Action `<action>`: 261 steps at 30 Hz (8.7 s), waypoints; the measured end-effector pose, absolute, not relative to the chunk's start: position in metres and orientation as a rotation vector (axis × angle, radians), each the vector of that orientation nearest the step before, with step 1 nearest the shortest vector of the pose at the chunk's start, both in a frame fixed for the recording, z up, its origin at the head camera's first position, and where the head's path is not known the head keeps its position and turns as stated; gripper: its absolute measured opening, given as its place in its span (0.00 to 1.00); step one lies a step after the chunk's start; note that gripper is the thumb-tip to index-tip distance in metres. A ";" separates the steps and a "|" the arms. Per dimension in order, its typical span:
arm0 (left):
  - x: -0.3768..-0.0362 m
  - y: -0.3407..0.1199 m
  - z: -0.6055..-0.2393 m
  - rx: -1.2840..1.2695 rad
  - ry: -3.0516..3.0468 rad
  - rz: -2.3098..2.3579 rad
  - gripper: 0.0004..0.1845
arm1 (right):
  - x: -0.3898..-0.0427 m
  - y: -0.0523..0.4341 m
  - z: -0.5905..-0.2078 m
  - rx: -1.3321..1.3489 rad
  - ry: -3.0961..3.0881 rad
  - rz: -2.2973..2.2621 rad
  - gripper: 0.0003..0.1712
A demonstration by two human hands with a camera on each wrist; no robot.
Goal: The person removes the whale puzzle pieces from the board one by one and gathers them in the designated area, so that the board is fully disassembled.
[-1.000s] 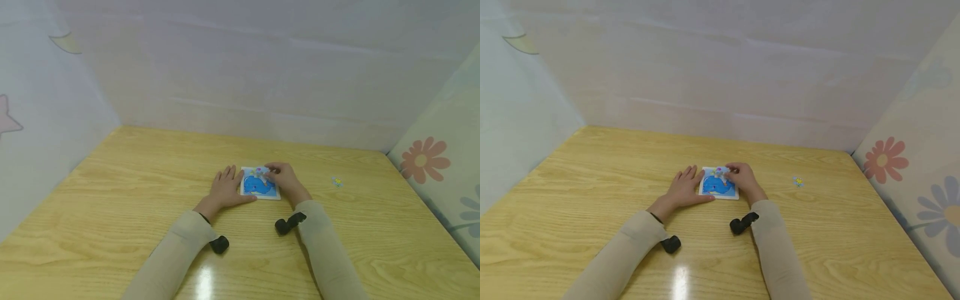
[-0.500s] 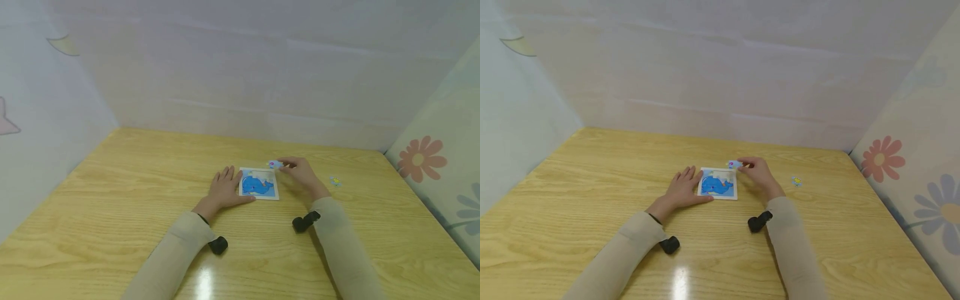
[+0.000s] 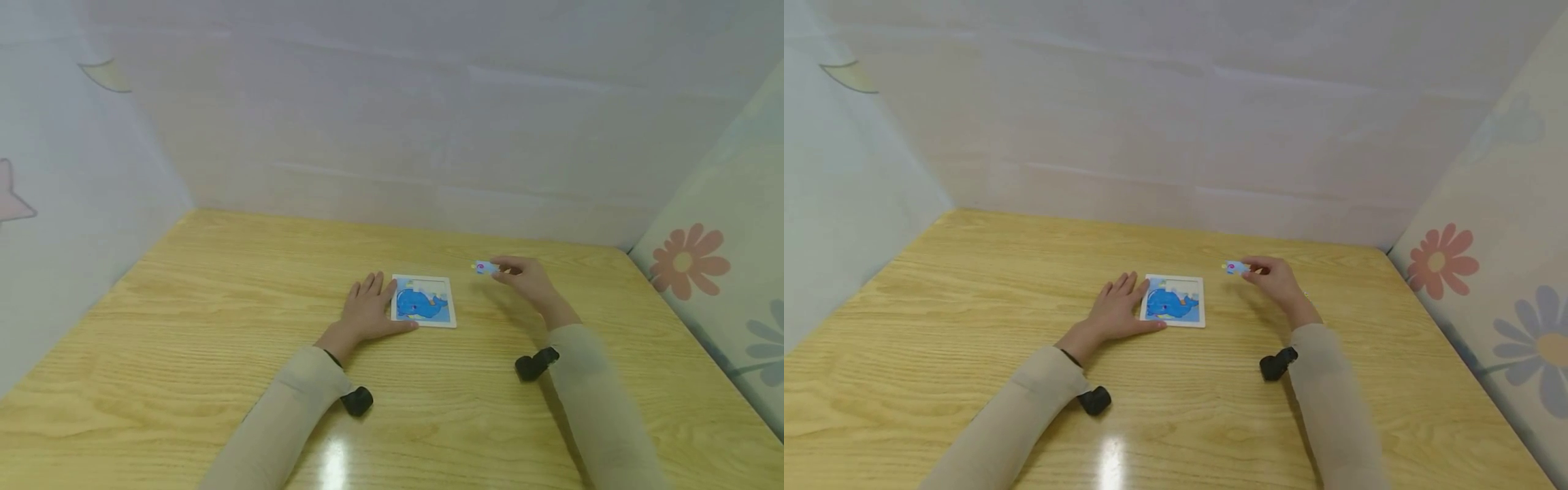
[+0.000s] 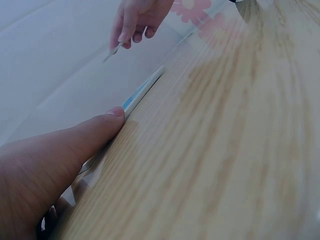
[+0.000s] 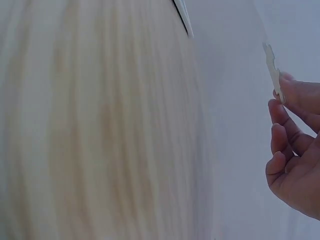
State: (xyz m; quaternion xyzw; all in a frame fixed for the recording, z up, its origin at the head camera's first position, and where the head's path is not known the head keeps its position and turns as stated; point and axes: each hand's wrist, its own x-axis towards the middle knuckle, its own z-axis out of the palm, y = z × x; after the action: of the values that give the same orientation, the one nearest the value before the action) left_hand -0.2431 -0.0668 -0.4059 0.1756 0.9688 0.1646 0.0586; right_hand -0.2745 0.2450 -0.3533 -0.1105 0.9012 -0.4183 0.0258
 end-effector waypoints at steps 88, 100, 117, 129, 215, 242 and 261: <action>-0.237 -0.070 -0.398 0.592 2.897 0.629 0.54 | -0.272 0.314 -0.376 -0.209 2.734 -1.082 0.28; -0.242 -0.069 -0.404 0.551 2.920 0.522 0.52 | -0.270 0.288 -0.357 -0.279 2.714 -1.229 0.32; -0.243 -0.069 -0.403 0.564 2.909 0.559 0.51 | -0.282 0.198 -0.359 -0.414 2.633 -1.392 0.26; -0.242 -0.069 -0.402 0.559 2.915 0.560 0.51 | -0.284 0.147 -0.373 -0.403 2.584 -1.376 0.22; -0.242 -0.068 -0.402 0.566 2.909 0.552 0.51 | -0.282 0.111 -0.393 -0.348 2.734 -1.206 0.17; -0.240 -0.069 -0.401 0.582 2.918 0.557 0.50 | -0.285 0.110 -0.394 -0.273 2.710 -1.228 0.17; -0.241 -0.067 -0.401 0.563 2.910 0.536 0.51 | -0.286 0.109 -0.394 -0.258 2.671 -1.376 0.15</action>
State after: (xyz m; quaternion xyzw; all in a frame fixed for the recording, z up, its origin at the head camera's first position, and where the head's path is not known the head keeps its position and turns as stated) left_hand -0.2410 -0.0667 -0.4005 0.1867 0.9641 0.1776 0.0646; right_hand -0.2859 0.1091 -0.3938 -0.0853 0.8839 -0.4555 0.0627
